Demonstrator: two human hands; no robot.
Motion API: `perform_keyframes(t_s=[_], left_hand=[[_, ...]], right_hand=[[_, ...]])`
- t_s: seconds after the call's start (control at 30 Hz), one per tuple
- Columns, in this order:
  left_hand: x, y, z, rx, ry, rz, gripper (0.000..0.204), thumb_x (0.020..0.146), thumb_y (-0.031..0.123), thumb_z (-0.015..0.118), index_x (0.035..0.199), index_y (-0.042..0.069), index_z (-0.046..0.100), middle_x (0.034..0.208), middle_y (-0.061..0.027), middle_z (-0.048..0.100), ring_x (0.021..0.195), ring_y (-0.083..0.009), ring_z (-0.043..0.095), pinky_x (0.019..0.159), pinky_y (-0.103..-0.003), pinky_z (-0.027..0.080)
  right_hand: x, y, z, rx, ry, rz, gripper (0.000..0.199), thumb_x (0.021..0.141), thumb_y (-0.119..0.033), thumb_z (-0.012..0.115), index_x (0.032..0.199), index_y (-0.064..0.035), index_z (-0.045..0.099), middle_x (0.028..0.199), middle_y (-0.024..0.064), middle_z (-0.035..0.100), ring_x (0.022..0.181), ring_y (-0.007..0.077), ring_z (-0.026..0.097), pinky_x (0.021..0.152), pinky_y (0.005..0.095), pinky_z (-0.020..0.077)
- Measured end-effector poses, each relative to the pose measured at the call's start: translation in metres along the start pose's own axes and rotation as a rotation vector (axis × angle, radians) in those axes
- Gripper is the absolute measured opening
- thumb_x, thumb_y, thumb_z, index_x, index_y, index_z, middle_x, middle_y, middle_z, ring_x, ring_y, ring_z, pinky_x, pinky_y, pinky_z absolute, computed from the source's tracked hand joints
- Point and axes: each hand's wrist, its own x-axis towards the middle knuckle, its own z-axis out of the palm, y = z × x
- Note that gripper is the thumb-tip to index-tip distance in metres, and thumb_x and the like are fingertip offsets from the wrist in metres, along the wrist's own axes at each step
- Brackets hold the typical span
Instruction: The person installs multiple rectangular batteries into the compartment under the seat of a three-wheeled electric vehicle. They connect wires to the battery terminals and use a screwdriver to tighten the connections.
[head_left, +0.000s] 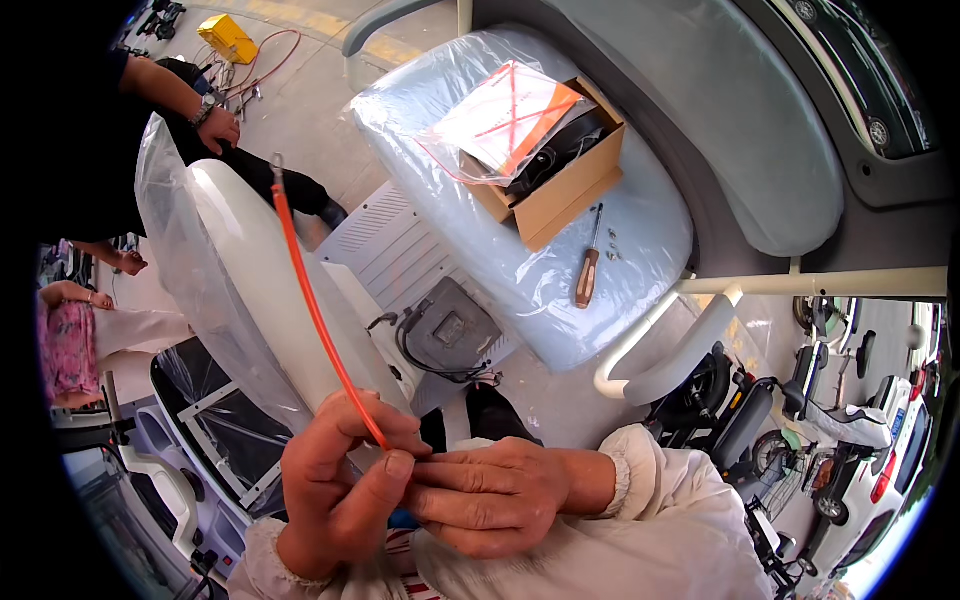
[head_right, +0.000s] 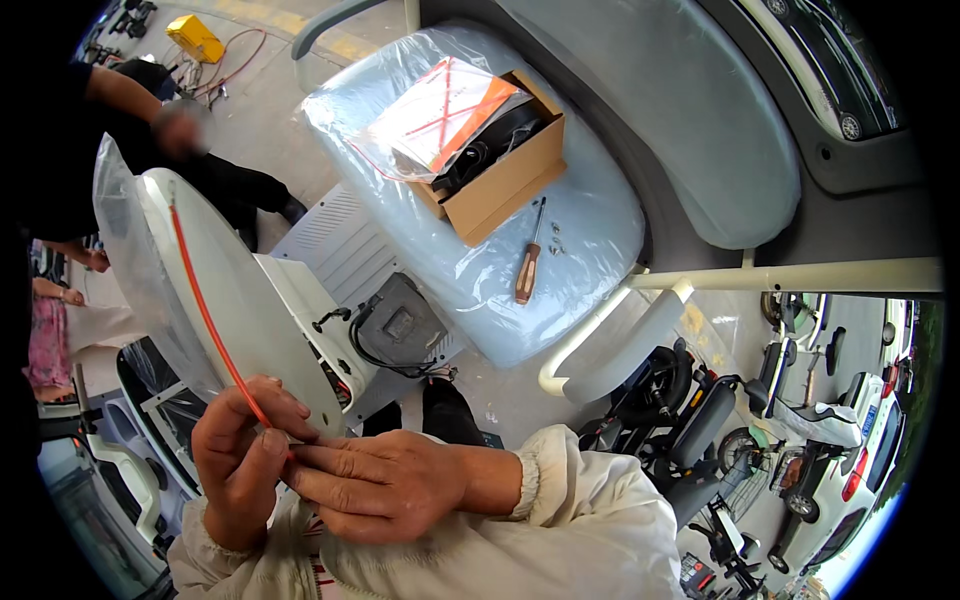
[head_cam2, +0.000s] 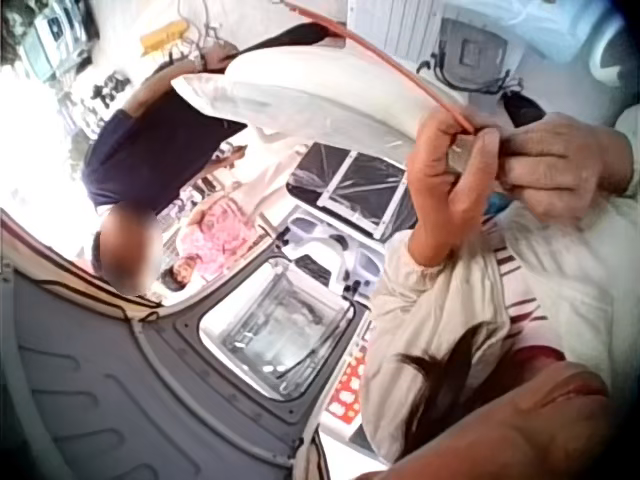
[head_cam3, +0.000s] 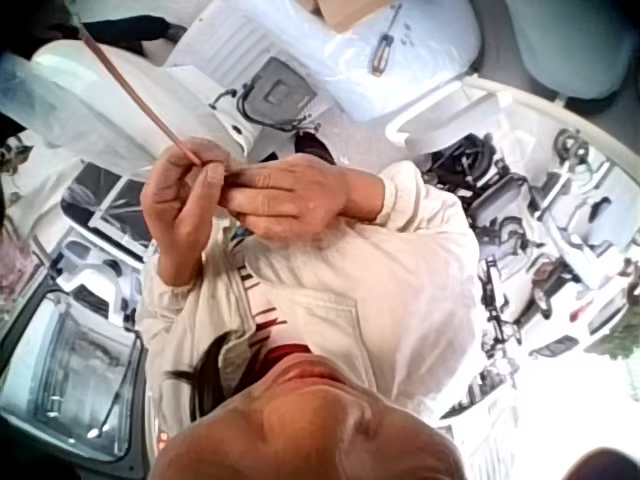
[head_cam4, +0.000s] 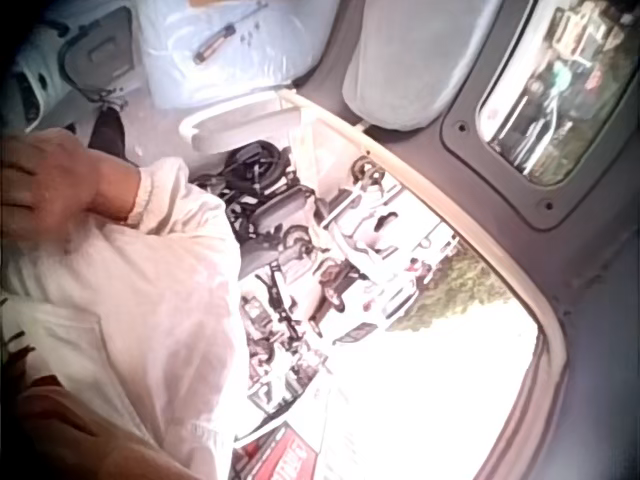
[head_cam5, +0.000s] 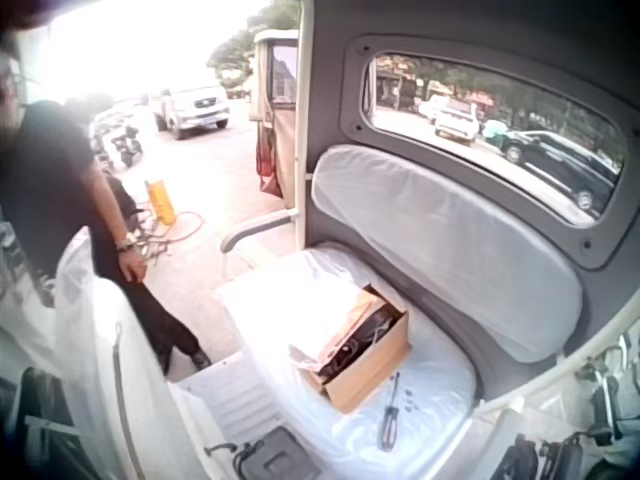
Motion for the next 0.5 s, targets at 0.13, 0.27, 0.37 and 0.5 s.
perform_keyframes(t_s=[0.13, 0.27, 0.37, 0.5], left_hand=[[0.002, 0.000, 0.007, 0.168, 0.140, 0.239, 0.011, 0.085, -0.007, 0.054, 0.092, -0.002, 0.062, 0.085, -0.0120, 0.070, 0.076, -0.0177, 0.061, 0.071, -0.028, 0.049], [0.006, -0.024, 0.010, 0.290, 0.300, 0.389, 0.008, 0.094, 0.000, 0.052, 0.099, -0.003, 0.058, 0.086, -0.0123, 0.069, 0.075, -0.0158, 0.058, 0.070, -0.028, 0.049], [0.019, -0.037, 0.014, 0.288, 0.254, 0.448, 0.011, 0.097, 0.002, 0.051, 0.106, -0.004, 0.056, 0.087, -0.0129, 0.068, 0.073, -0.0158, 0.059, 0.068, -0.028, 0.049], [0.013, -0.039, 0.009, 0.344, 0.283, 0.378, 0.012, 0.095, -0.001, 0.054, 0.107, -0.003, 0.057, 0.087, -0.0120, 0.067, 0.073, -0.0159, 0.061, 0.064, -0.026, 0.050]], right_hand=[[0.000, 0.023, -0.020, -0.033, -0.039, 0.087, 0.027, 0.082, -0.003, 0.066, 0.109, 0.0010, 0.067, 0.118, 0.0187, 0.062, 0.103, 0.0317, 0.065, 0.084, 0.0365, 0.0571], [-0.085, 0.140, -0.074, -0.477, 0.211, 1.039, 0.022, 0.087, -0.003, 0.062, 0.109, -0.0036, 0.068, 0.098, 0.0156, 0.065, 0.087, 0.0321, 0.063, 0.077, 0.0399, 0.0512], [-0.207, 0.256, -0.140, -0.960, 0.104, 1.143, 0.023, 0.090, -0.013, 0.060, 0.109, -0.0053, 0.071, 0.098, 0.0194, 0.068, 0.089, 0.0364, 0.066, 0.079, 0.0448, 0.0522], [-0.244, 0.319, -0.119, -0.975, -0.007, 1.392, 0.023, 0.091, -0.020, 0.059, 0.105, -0.0062, 0.071, 0.105, 0.0226, 0.067, 0.098, 0.0405, 0.065, 0.083, 0.0497, 0.0517]])
